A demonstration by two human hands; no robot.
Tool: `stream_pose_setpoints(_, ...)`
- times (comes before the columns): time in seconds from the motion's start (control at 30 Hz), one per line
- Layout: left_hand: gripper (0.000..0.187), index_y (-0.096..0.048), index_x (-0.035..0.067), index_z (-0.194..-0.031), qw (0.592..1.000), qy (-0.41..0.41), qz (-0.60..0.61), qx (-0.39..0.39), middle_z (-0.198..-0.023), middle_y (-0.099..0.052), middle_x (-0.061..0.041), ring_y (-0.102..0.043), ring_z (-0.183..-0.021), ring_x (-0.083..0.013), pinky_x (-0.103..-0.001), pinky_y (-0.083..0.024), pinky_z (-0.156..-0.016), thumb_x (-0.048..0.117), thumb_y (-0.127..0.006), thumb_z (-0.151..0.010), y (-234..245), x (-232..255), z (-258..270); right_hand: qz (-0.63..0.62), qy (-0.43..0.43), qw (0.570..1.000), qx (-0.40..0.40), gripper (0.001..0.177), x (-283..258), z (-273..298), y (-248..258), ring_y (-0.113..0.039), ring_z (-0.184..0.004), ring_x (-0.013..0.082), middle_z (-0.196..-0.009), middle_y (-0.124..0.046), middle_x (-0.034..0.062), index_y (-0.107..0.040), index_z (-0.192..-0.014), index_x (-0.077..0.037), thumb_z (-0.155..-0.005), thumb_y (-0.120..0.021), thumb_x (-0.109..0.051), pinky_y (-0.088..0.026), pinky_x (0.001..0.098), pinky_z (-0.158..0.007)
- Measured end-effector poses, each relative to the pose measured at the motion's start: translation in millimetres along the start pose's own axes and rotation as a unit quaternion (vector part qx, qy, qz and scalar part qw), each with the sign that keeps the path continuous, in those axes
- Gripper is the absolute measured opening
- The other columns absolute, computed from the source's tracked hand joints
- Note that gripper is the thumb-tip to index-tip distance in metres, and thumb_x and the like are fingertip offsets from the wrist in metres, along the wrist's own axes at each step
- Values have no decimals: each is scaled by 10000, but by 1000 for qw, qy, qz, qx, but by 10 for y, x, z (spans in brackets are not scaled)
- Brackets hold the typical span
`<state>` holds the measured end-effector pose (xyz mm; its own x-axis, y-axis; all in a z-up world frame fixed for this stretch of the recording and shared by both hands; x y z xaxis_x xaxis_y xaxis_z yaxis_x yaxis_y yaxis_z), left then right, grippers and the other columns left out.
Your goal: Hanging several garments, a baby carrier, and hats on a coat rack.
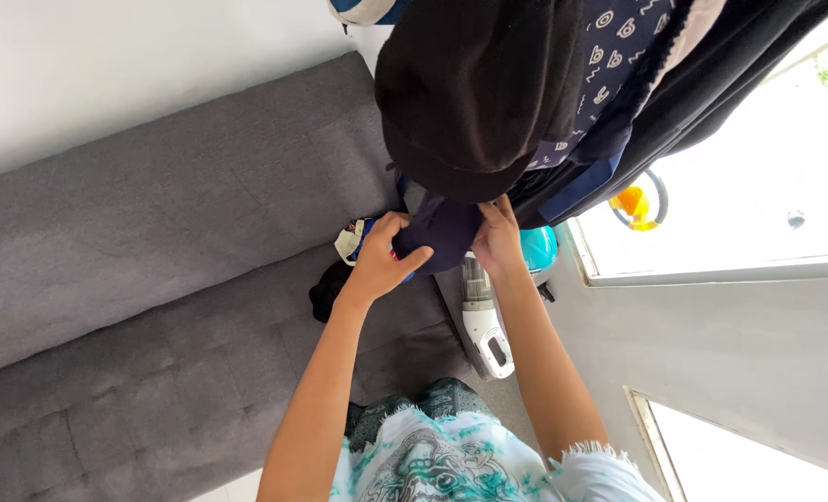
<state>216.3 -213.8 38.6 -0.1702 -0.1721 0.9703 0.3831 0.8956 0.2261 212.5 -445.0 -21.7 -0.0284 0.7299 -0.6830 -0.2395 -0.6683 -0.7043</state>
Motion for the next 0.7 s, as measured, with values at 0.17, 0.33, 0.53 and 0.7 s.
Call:
stream_pose_setpoints(0.17, 640, -651, -20, -1179, 986, -7, -164, 23, -1168, -650, -171, -601, -1137, -339, -439, -476, -981, 434, -853, -775, -83, -46, 65, -21, 23, 999, 7, 688, -31, 465, -93, -646, -1236, 246, -1390, -636, 104, -295, -1578, -167, -925, -483, -57, -482, 426, -1086)
stream_pose_setpoints(0.33, 524, -650, -12, -1122, 965, 115, -231, -38, -1097, -709, -189, -704, -1064, -321, -408, -538, -977, 455, -749, -908, -332, 45, 103, 60, 24, 998, 15, 931, 354, 862, 89, -630, -1147, 181, -1320, -609, 80, -83, -1678, -214, -927, -594, -9, -516, 380, -1030)
stream_pose_setpoints(0.53, 516, -529, -73, -1409, 992, -104, -74, -11, -1297, -577, -274, -578, -1190, -446, -450, -462, -1010, 70, -608, -920, -515, 36, 233, 229, 150, 956, 103, 1065, 227, 905, -338, -611, -1182, 160, -1433, -499, 132, -46, -1652, -191, -864, -682, 140, -551, 287, -988)
stream_pose_setpoints(0.7, 517, -583, 39, -1421, 998, -51, -20, -25, -1365, -602, -179, -653, -1174, -292, -355, -542, -992, -33, -551, -910, -440, -600, 68, 218, 140, 959, 117, 1018, 20, 863, -312, -578, -1215, 173, -1519, -439, 110, -103, -1668, -197, -861, -587, 192, -522, 301, -996)
Point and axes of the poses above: each hand's wrist, its own z-axis away from the middle knuckle, its own y-axis out of the back of the hand, x = y × z, the point moved 1 cm from there along -z, towards the middle knuckle
